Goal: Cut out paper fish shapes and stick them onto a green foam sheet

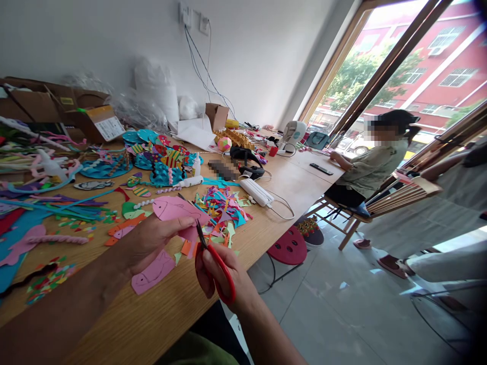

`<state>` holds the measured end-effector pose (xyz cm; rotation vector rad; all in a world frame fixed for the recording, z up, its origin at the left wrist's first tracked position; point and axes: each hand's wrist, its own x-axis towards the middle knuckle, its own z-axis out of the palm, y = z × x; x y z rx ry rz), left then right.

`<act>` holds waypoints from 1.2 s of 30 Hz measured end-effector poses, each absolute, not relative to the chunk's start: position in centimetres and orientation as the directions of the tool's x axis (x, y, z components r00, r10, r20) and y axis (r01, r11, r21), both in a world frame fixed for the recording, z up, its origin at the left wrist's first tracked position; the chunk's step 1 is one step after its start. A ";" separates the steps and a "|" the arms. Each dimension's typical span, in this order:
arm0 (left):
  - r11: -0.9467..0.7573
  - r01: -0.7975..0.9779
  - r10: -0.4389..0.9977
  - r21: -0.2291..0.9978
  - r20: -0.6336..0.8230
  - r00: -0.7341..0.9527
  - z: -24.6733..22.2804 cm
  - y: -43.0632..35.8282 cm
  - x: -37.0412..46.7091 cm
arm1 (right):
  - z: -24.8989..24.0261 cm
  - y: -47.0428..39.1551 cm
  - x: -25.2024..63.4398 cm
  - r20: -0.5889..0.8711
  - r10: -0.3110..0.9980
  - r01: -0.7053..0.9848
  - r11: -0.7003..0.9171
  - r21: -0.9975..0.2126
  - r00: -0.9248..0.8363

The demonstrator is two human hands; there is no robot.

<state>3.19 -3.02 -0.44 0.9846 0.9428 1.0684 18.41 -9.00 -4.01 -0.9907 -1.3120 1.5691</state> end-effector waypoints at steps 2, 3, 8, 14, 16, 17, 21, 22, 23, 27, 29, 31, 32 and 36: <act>0.179 -0.231 0.969 0.956 -0.130 0.212 -0.4 -3.0 3.1 | -4.0 -9.1 18.5 -0.063 0.941 -0.098 -0.100 -0.990 -0.332; 0.185 -0.226 0.967 0.957 -0.135 0.217 -0.4 -3.0 3.1 | -4.1 -9.1 18.5 -0.065 0.941 -0.092 -0.101 -0.991 -0.332; 0.235 -0.242 0.947 0.941 -0.166 0.274 -0.2 -3.2 3.0 | -4.2 -9.3 18.7 -0.070 0.940 -0.091 -0.106 -0.990 -0.334; 0.265 -0.262 0.941 0.928 -0.189 0.280 -0.2 -3.2 3.0 | -4.3 -9.3 18.7 -0.092 0.939 -0.081 -0.126 -0.989 -0.330; 0.274 -0.266 0.939 0.924 -0.197 0.283 -0.3 -3.2 3.0 | -4.2 -9.3 18.6 -0.093 0.941 -0.084 -0.127 -0.988 -0.324; 0.276 -0.272 0.938 0.922 -0.197 0.284 -0.4 -3.2 3.0 | -4.2 -9.3 18.6 -0.094 0.943 -0.085 -0.127 -0.988 -0.320; 0.260 -0.282 0.945 0.924 -0.184 0.270 -0.5 -3.2 3.1 | -4.4 -9.3 18.6 -0.085 0.946 -0.097 -0.121 -0.988 -0.312; 0.251 -0.276 0.947 0.928 -0.177 0.267 -0.5 -3.3 3.1 | -4.4 -9.3 18.6 -0.083 0.948 -0.101 -0.119 -0.988 -0.308; 0.247 -0.272 0.947 0.930 -0.173 0.271 -0.4 -3.3 3.2 | -4.4 -9.3 18.5 -0.084 0.949 -0.104 -0.121 -0.987 -0.303; 0.253 -0.268 0.941 0.930 -0.172 0.292 -0.4 -3.4 3.3 | -4.1 -9.3 18.4 -0.102 0.958 -0.095 -0.132 -0.987 -0.269; 0.257 -0.256 0.945 0.932 -0.187 0.267 -0.4 -3.5 3.4 | -3.9 -9.3 18.3 -0.101 0.961 -0.088 -0.128 -0.988 -0.258; 0.261 -0.249 0.950 0.933 -0.203 0.239 -0.6 -3.4 3.4 | -3.8 -9.3 18.3 -0.097 0.962 -0.083 -0.121 -0.989 -0.255; 0.266 -0.246 0.950 0.932 -0.210 0.231 -0.6 -3.4 3.4 | -3.8 -9.3 18.3 -0.095 0.962 -0.082 -0.119 -0.989 -0.256; 0.287 -0.238 0.945 0.928 -0.233 0.230 -0.8 -3.3 3.4 | -4.0 -9.2 18.3 -0.090 0.963 -0.080 -0.113 -0.990 -0.255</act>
